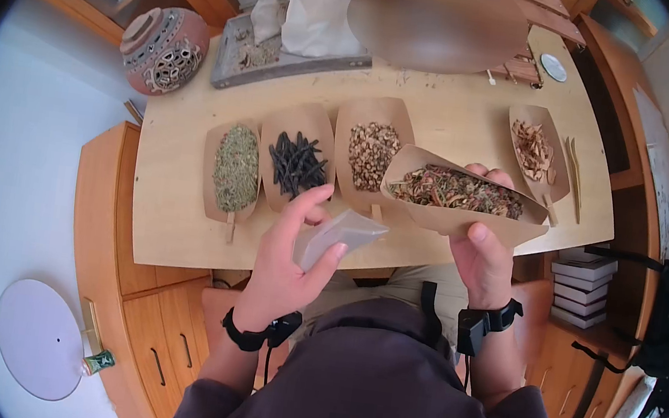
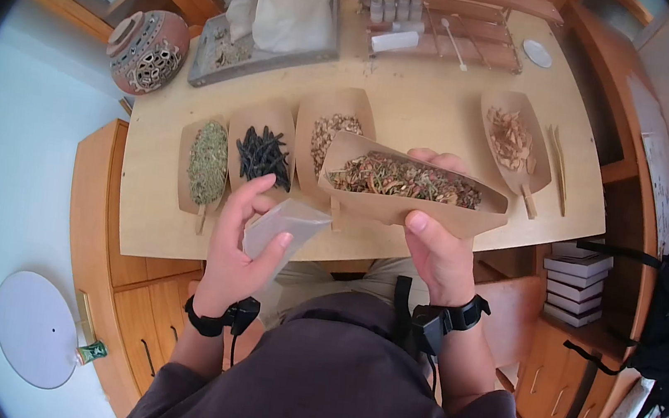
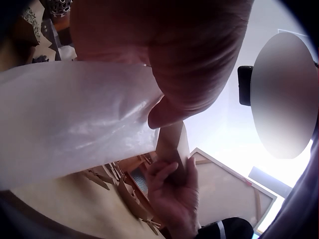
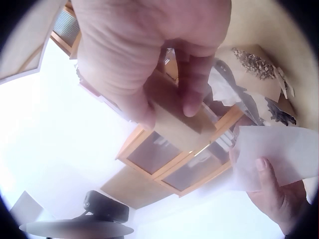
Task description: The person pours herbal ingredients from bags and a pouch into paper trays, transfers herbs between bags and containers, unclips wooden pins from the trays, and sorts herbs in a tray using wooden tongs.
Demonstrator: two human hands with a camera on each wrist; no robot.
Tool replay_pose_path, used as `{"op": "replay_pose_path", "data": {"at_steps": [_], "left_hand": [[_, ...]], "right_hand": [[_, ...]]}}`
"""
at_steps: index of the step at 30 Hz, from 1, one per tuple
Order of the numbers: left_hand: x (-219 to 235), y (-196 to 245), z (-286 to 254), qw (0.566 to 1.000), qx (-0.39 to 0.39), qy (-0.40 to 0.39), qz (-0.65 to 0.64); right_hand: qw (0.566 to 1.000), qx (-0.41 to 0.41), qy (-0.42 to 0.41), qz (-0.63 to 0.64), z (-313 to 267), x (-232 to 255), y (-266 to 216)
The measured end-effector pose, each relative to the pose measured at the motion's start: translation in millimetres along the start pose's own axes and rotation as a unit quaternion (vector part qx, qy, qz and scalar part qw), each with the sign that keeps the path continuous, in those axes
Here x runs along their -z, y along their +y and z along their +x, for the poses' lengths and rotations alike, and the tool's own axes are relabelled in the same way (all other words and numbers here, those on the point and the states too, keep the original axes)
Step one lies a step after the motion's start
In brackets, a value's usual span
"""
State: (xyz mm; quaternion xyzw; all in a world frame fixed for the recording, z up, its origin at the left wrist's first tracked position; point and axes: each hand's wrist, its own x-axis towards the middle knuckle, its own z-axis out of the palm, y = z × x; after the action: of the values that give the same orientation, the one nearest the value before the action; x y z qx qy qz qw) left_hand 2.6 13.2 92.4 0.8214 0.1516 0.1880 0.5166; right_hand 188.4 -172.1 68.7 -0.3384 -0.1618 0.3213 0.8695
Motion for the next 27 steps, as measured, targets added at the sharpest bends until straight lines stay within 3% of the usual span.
{"op": "replay_pose_path", "data": {"at_steps": [7, 21, 27], "left_hand": [[-0.3, 4.2, 7.0, 0.999, 0.008, 0.030, -0.032], [-21.7, -12.2, 3.8, 0.979, -0.163, 0.099, -0.070], [-22.5, -18.7, -6.7, 0.977, -0.142, 0.090, -0.134]], "right_hand": [[1.000, 0.022, -0.020, 0.007, -4.2, -4.5, -2.6], [0.998, 0.002, -0.044, 0.053, -10.5, -5.9, 1.9], [0.999, -0.003, -0.037, 0.028, -12.3, -6.5, 4.6]]}}
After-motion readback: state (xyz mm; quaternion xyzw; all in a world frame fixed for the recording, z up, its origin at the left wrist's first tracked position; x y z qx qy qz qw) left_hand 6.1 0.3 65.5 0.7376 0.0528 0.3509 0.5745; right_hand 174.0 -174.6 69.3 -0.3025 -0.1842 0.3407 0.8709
